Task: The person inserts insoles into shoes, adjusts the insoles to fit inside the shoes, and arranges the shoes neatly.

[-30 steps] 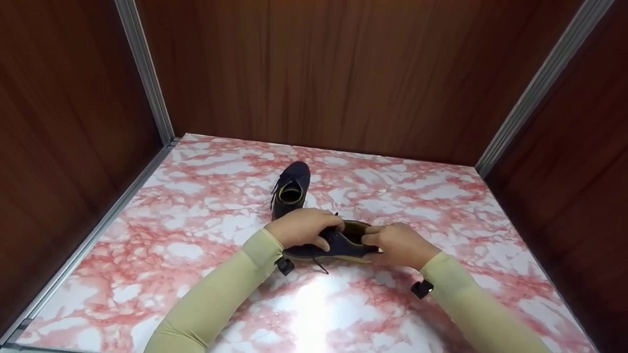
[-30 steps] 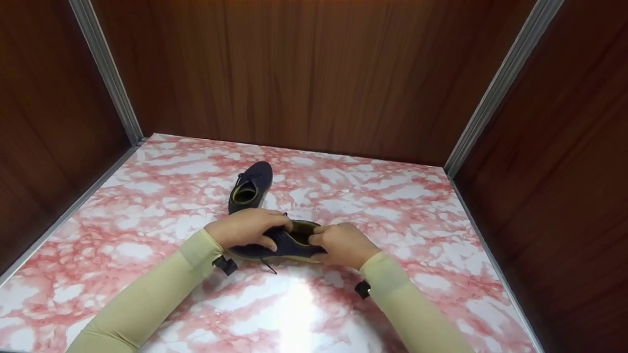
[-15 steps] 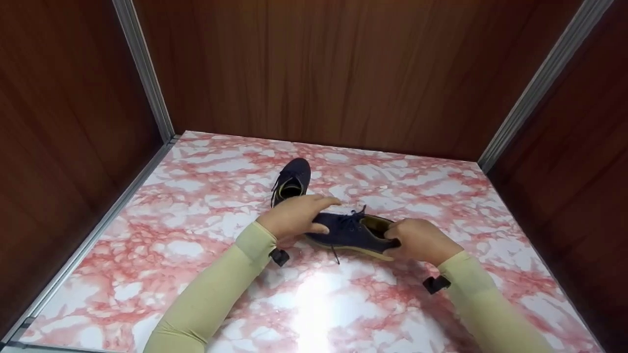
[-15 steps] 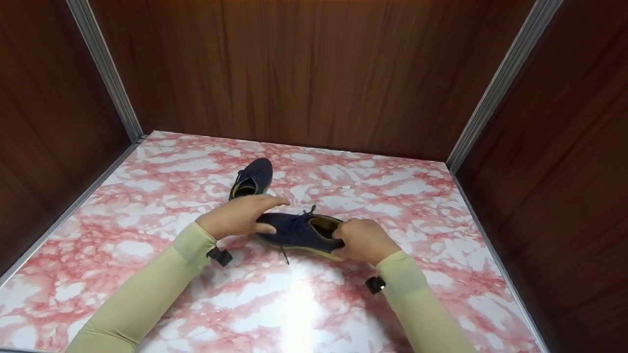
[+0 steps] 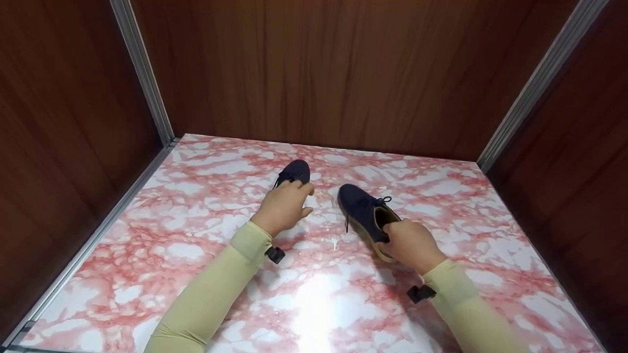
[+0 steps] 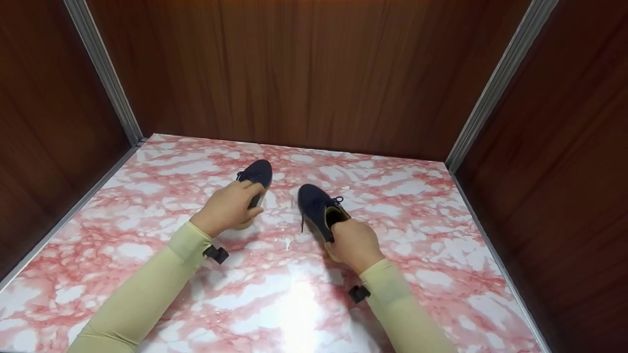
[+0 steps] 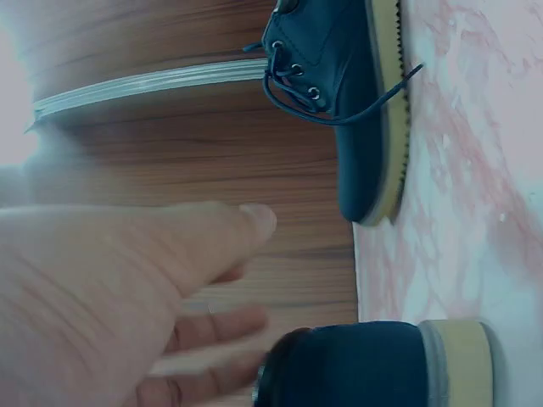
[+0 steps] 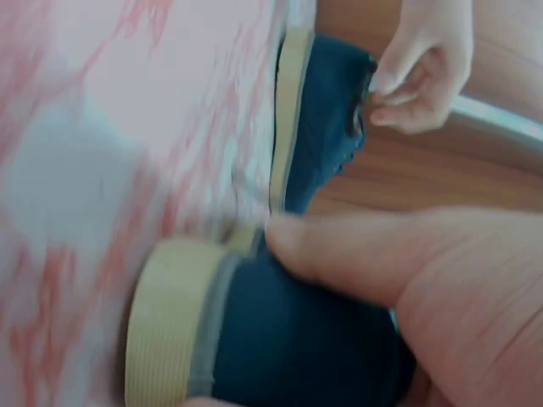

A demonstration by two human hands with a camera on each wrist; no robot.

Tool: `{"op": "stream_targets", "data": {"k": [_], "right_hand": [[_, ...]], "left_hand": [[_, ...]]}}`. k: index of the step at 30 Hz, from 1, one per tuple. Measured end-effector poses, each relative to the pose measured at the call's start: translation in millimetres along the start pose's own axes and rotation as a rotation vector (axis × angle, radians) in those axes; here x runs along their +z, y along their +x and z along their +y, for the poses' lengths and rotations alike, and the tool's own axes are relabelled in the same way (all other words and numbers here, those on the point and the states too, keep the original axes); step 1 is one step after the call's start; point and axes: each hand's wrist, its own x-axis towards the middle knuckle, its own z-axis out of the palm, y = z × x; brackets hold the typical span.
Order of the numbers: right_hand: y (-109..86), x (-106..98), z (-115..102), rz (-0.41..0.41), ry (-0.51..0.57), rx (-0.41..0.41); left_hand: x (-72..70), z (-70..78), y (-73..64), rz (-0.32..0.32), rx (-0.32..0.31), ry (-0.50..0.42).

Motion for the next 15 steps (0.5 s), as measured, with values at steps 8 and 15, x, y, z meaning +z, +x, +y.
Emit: {"op": "stream_targets", "data": {"k": [8,15], "right_hand": [[6.1,1.0,-20.0,-0.007,0.108,0.080],[12.3,5.8,-32.8,0.051,0.156,0.004]], "left_hand": [[4.1,0.7,-0.5,-0.013,-0.090,0.052],[6.3,0.0,-3.8,-0.075,-0.057,0.016]]}}
